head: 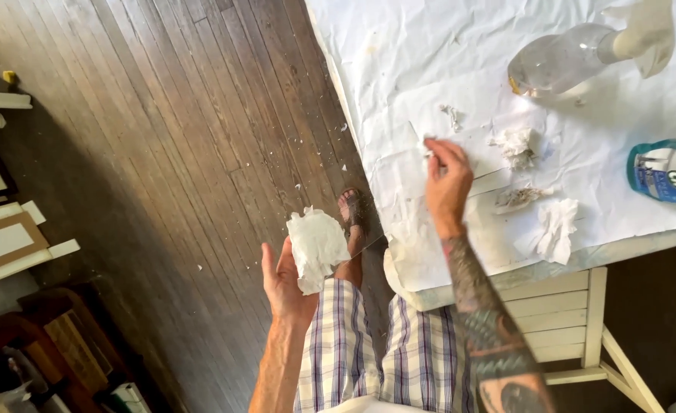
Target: The person is cleaning several small rectangular glass panes. They pick up a pane, spray it with a cleaning solution, and wipe it thoroughly with a paper towel before setting it aside.
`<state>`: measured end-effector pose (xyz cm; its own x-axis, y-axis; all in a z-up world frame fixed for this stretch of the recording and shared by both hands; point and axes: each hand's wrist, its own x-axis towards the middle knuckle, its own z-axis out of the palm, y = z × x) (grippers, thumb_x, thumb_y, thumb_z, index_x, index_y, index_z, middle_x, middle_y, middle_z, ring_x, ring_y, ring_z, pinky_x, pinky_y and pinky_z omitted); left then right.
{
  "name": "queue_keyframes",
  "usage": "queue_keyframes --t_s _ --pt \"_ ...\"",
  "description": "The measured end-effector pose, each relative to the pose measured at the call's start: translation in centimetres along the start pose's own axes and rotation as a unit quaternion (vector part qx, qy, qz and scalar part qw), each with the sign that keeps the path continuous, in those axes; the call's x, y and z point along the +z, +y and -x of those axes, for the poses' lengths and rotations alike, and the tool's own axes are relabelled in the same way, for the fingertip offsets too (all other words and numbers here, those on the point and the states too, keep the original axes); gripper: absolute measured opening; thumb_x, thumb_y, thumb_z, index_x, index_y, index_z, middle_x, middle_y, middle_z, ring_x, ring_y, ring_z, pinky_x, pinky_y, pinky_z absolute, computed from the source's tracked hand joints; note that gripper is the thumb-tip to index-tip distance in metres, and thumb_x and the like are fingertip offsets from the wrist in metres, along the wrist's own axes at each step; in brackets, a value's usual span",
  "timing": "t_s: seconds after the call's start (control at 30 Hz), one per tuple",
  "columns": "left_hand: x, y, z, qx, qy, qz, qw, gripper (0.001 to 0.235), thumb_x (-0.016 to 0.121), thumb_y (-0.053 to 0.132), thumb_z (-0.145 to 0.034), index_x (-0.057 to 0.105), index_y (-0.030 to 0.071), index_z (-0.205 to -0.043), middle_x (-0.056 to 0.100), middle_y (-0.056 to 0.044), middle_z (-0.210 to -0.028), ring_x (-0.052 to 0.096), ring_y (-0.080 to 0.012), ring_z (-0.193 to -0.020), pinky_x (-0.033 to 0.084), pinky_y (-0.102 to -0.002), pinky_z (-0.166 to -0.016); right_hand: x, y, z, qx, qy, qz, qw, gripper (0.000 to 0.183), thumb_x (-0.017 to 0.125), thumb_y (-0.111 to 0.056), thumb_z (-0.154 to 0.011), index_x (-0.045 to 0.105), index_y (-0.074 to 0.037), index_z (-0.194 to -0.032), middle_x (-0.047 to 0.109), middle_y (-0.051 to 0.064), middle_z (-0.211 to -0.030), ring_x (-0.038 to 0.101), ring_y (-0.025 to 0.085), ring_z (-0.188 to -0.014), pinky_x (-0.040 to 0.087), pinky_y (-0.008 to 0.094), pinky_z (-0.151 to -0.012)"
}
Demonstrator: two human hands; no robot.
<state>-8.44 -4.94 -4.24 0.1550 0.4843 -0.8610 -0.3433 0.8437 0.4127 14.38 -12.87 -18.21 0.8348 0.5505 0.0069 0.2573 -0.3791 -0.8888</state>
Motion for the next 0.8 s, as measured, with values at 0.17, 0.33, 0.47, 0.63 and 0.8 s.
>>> queue_keyframes --t_s 0.17,0.33,0.47,0.63,0.8 --pt "2.6 0.8 1.9 -0.001 0.017 0.008 1.0 0.089 0.034 0.072 -0.091 0.051 0.006 -0.149 0.062 -0.025 -0.139 0.06 -0.0402 -0.127 0.042 -0.057 -0.111 2.8 -3.0 3.9 -0.018 -0.006 0.048 0.999 0.029 0.063 0.009 -0.093 0.076 -0.005 -0.116 0.069 0.015 -0.109 0.066 0.035 -0.104 0.051 0.044 -0.095" --pt "-3.0 -0.5 -2.0 -0.011 0.001 0.075 0.997 0.09 0.045 0.082 -0.086 0.063 0.01 -0.137 0.071 -0.017 -0.124 0.068 -0.0351 -0.112 0.049 -0.052 -0.106 2.1 -22.5 8.0 -0.044 -0.144 -0.104 0.983 0.031 0.065 0.003 -0.089 0.077 -0.013 -0.113 0.07 0.003 -0.111 0.068 0.021 -0.108 0.054 0.03 -0.097" --pt "-0.7 0.0 -0.9 -0.027 -0.002 0.052 0.998 0.094 0.038 0.082 -0.086 0.055 0.011 -0.145 0.063 -0.017 -0.136 0.061 -0.035 -0.122 0.043 -0.052 -0.111 3.9 -17.9 11.4 -0.124 -0.249 -0.18 0.944 0.031 0.07 -0.001 -0.095 0.067 0.001 -0.126 0.063 0.017 -0.125 0.06 0.027 -0.11 0.058 0.034 -0.097" --pt "1.6 0.8 1.1 -0.031 0.009 0.018 0.999 0.104 0.028 0.081 -0.083 0.037 0.01 -0.159 0.048 -0.024 -0.154 0.048 -0.0423 -0.139 0.034 -0.061 -0.117 -0.8 1.2 3.5 -0.028 0.0 -0.001 1.0 0.03 0.063 0.006 -0.094 0.077 -0.009 -0.117 0.073 0.01 -0.113 0.067 0.029 -0.111 0.05 0.037 -0.1" --pt "1.5 0.6 1.1 -0.033 0.009 0.013 0.999 0.103 0.028 0.081 -0.085 0.037 0.01 -0.159 0.047 -0.024 -0.156 0.047 -0.0423 -0.141 0.033 -0.059 -0.118 -0.4 -1.3 5.0 -0.009 -0.011 0.014 1.0 0.028 0.063 0.007 -0.093 0.076 -0.006 -0.115 0.072 0.014 -0.112 0.066 0.033 -0.11 0.049 0.042 -0.1"
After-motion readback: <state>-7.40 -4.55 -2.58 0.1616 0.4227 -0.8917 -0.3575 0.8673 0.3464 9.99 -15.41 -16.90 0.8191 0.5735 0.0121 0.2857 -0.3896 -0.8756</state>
